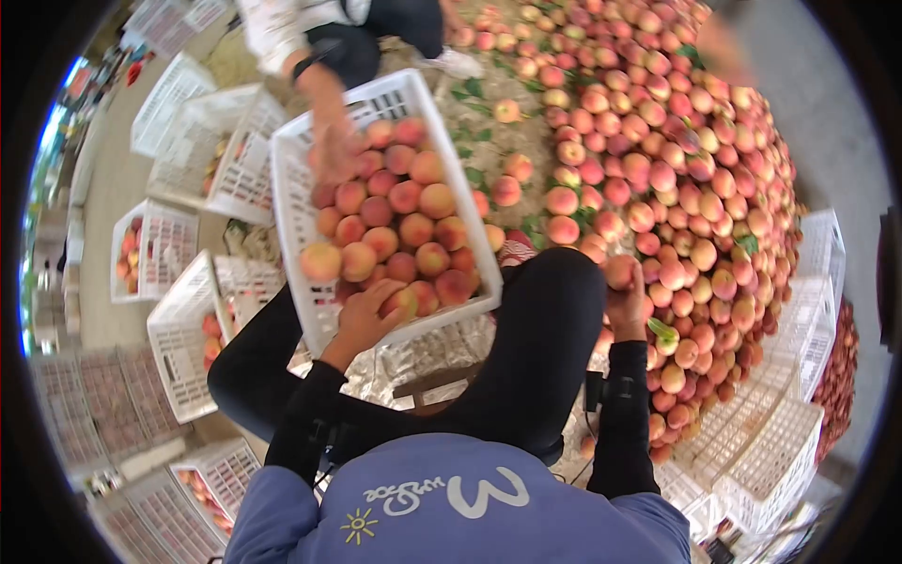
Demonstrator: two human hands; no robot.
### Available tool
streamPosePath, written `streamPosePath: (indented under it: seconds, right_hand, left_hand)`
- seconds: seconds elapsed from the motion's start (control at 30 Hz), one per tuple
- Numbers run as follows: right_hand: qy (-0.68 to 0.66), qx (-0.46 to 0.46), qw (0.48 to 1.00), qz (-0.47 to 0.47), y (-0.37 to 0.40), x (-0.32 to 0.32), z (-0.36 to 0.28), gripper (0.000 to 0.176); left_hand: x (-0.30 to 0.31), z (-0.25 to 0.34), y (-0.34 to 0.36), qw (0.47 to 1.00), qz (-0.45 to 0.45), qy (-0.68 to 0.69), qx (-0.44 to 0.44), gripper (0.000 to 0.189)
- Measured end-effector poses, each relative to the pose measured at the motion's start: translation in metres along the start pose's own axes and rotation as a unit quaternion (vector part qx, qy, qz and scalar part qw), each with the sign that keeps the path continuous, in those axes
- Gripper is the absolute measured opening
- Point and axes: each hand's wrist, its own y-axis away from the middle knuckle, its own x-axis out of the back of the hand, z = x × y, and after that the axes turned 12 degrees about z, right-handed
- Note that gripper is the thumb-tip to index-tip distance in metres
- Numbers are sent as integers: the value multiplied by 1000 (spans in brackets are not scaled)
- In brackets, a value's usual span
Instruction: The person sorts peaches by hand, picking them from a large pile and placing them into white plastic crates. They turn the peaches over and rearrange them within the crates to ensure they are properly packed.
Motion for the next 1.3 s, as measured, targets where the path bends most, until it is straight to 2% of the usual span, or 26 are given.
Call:
streamPosePath:
  seconds: [0.07,0.1,0.17,0.23,0.3,0.33,0.37,0.4,0.43,0.5,0.53,0.57,0.6,0.67,0.77,0.8,0.83,0.87,0.97,1.0,1.03,1.07,1.17,1.2,1.27,1.3]
  right_hand:
    - [34,18,996,78,6,-8,-19,65]
    - [57,9,997,55,14,-51,-12,65]
    - [256,157,954,-8,49,-63,-45,58]
    - [423,312,848,-65,67,-115,-80,52]
    - [549,458,689,-118,86,-159,-124,47]
    - [596,522,594,-139,110,-193,-111,44]
    - [569,472,650,-175,142,-238,-96,41]
    - [559,436,662,-243,169,-279,-71,41]
    - [564,378,687,-258,199,-314,-38,44]
    - [706,321,544,-320,212,-346,15,50]
    - [734,289,503,-353,215,-356,47,52]
    - [715,318,442,-438,192,-355,78,51]
    - [724,309,409,-461,183,-365,110,57]
    - [758,282,402,-430,159,-370,171,53]
    - [790,243,366,-428,120,-360,242,62]
    - [830,305,266,-385,120,-355,261,61]
    - [854,364,161,-337,122,-352,270,60]
    - [855,361,152,-340,123,-352,270,60]
    - [834,396,160,-349,108,-347,249,59]
    - [809,220,407,-363,79,-337,234,59]
    - [708,26,619,-340,75,-335,220,59]
    - [709,27,621,-332,72,-328,207,59]
    - [645,-91,721,-234,85,-294,168,56]
    - [640,-91,729,-226,89,-281,164,56]
    - [680,-45,686,-254,99,-259,168,55]
    - [671,-43,697,-247,103,-251,171,55]
  left_hand:
    - [0,-2,4,1000,-10,-24,13,40]
    - [0,-2,6,999,7,-35,7,40]
    - [-3,-4,10,998,41,-39,17,40]
    - [-7,-7,13,997,38,-63,6,38]
    - [-12,-11,13,997,41,-55,25,37]
    - [-14,-12,13,998,24,-53,33,35]
    - [-16,-12,13,998,25,-47,36,32]
    - [-18,-14,14,998,29,-40,39,32]
    - [-21,-15,15,997,46,-47,32,30]
    - [-26,-18,16,997,61,-47,20,29]
    - [-28,-19,16,996,78,-50,15,29]
    - [-30,-20,17,994,96,-54,11,29]
    - [-32,-21,17,994,97,-47,12,29]
    - [-35,-21,18,990,128,-52,3,28]
    - [-46,-25,19,980,199,-25,-11,27]
    - [-46,-25,19,979,203,-19,-3,27]
    - [-44,-24,18,985,167,-41,1,28]
    - [-42,-24,18,989,130,-64,3,29]
    - [-39,-21,21,983,176,-42,-8,34]
    - [-36,-20,20,983,177,-38,-9,34]
    - [-34,-19,20,989,146,-37,7,35]
    - [-32,-18,19,993,113,-37,21,37]
    - [-30,-15,17,993,102,-52,39,38]
    - [-28,-15,16,994,93,-50,31,38]
    - [-24,-15,14,997,37,-52,45,40]
    - [-28,-18,17,996,71,-36,36,43]
